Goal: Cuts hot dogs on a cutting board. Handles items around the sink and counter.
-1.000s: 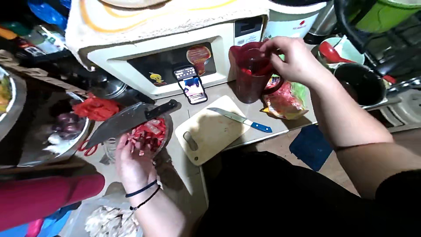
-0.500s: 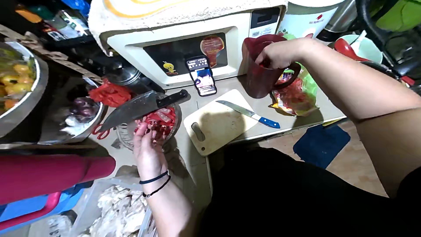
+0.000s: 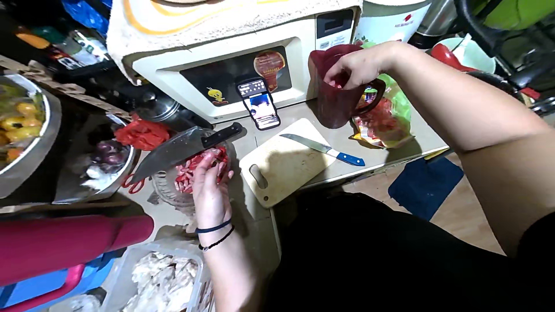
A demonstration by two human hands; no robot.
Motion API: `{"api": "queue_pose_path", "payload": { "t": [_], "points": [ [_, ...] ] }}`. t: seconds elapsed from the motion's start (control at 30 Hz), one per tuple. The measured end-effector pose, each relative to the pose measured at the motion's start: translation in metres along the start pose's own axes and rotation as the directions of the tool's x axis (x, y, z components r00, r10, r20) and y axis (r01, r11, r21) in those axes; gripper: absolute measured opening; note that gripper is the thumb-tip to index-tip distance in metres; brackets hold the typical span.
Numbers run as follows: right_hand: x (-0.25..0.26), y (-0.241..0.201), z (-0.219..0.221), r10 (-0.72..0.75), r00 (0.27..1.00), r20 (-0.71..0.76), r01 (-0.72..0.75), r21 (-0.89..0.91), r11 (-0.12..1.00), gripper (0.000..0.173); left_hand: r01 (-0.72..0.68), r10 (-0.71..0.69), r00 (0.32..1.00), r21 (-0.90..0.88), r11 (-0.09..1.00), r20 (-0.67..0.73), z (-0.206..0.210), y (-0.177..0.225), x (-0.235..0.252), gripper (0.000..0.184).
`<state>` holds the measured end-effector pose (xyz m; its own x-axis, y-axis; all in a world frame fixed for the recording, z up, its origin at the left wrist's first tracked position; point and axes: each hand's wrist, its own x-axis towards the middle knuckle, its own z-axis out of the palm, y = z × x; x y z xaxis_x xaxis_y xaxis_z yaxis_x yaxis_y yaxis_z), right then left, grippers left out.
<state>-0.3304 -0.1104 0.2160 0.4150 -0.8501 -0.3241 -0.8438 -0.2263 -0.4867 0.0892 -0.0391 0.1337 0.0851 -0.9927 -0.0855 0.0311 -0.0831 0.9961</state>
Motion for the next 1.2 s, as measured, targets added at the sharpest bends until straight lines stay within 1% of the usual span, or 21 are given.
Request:
{"api": "queue_pose_path", "payload": {
  "t": [0.07,0.17,0.23,0.3,0.37,0.4,0.47,0.5,0.57,0.63,0.67,0.73,0.77,0.83,0.87,0.9,0.93,0.97,1.03,1.1,1.2],
  "points": [
    [0.002,-0.004,0.001,0.030,0.999,0.036,-0.026,-0.118,0.993,0.027,0.006,-0.006,1.000,0.009,1.000,0.018,0.005,0.002,-0.001,0.038],
    [0.005,-0.018,0.004,0.149,0.988,0.045,-0.133,-0.258,0.957,0.032,0.000,-0.002,0.998,0.023,1.000,0.055,0.012,0.004,-0.002,0.039],
    [0.008,-0.025,0.004,0.174,0.983,0.052,-0.147,-0.339,0.929,0.035,0.003,-0.007,0.997,0.049,0.999,0.076,0.013,0.004,-0.003,0.040],
    [0.011,-0.024,0.003,0.130,0.991,0.008,-0.115,-0.422,0.899,0.036,0.002,-0.009,0.996,0.076,0.997,0.089,0.012,0.003,-0.003,0.040],
    [0.011,-0.019,0.000,0.066,0.994,-0.091,-0.100,-0.444,0.891,0.028,-0.011,0.004,0.996,0.085,0.996,0.086,0.011,0.003,-0.003,0.039],
    [0.008,-0.016,-0.003,0.033,0.987,-0.155,-0.093,-0.400,0.912,0.024,-0.017,0.010,0.997,0.086,0.996,0.082,0.012,0.003,-0.004,0.039],
    [-0.003,-0.014,-0.012,0.022,0.961,-0.276,-0.095,-0.255,0.962,0.025,-0.025,0.014,0.996,0.130,0.991,0.090,0.017,0.005,-0.003,0.039],
    [-0.010,-0.013,-0.018,0.023,0.946,-0.322,-0.087,-0.186,0.979,0.027,-0.038,0.016,0.992,0.179,0.983,0.123,0.022,0.007,-0.003,0.039],
    [-0.022,-0.010,-0.027,0.036,0.920,-0.391,-0.070,-0.072,0.995,0.029,-0.112,0.032,0.964,0.292,0.950,0.264,0.036,0.016,-0.003,0.041],
    [-0.032,-0.003,-0.030,0.063,0.894,-0.443,-0.061,0.017,0.998,0.031,-0.241,0.059,0.895,0.366,0.899,0.443,0.058,0.029,-0.004,0.041],
    [-0.036,0.001,-0.029,0.065,0.881,-0.469,-0.046,0.052,0.998,0.030,-0.317,0.087,0.847,0.367,0.874,0.524,0.073,0.036,-0.002,0.040],
    [-0.043,0.008,-0.027,0.034,0.855,-0.518,0.021,0.100,0.995,0.030,-0.473,0.153,0.752,0.363,0.803,0.641,0.119,0.053,0.015,0.039],
    [-0.045,0.011,-0.026,0.016,0.840,-0.542,0.060,0.121,0.991,0.030,-0.545,0.190,0.705,0.351,0.761,0.684,0.145,0.060,0.026,0.040],
    [-0.047,0.015,-0.022,-0.004,0.790,-0.613,0.141,0.176,0.974,0.029,-0.687,0.269,0.617,0.339,0.643,0.739,0.193,0.068,0.045,0.050],
    [-0.047,0.016,-0.020,-0.006,0.760,-0.650,0.181,0.203,0.962,0.029,-0.736,0.293,0.586,0.345,0.583,0.755,0.215,0.069,0.054,0.056],
    [-0.048,0.014,-0.019,-0.005,0.734,-0.679,0.213,0.223,0.951,0.029,-0.762,0.288,0.571,0.367,0.533,0.768,0.234,0.069,0.062,0.062],
    [-0.049,0.013,-0.017,-0.007,0.711,-0.703,0.241,0.233,0.942,0.030,-0.770,0.263,0.573,0.400,0.497,0.776,0.250,0.069,0.068,0.066],
    [-0.048,0.011,-0.015,-0.012,0.681,-0.733,0.270,0.236,0.933,0.031,-0.765,0.224,0.583,0.434,0.475,0.781,0.263,0.069,0.071,0.066],
    [-0.044,0.009,-0.008,0.014,0.599,-0.801,0.337,0.268,0.903,0.034,-0.759,0.185,0.596,0.472,0.448,0.782,0.280,0.069,0.069,0.055],
    [-0.035,0.006,0.003,0.132,0.522,-0.843,0.397,0.376,0.837,0.037,-0.750,0.190,0.611,0.486,0.448,0.768,0.292,0.067,0.060,0.048],
    [-0.014,0.003,0.023,0.273,0.468,-0.840,0.516,0.511,0.687,0.037,-0.677,0.115,0.687,0.575,0.460,0.718,0.301,0.069,0.043,0.046]
  ]
}}
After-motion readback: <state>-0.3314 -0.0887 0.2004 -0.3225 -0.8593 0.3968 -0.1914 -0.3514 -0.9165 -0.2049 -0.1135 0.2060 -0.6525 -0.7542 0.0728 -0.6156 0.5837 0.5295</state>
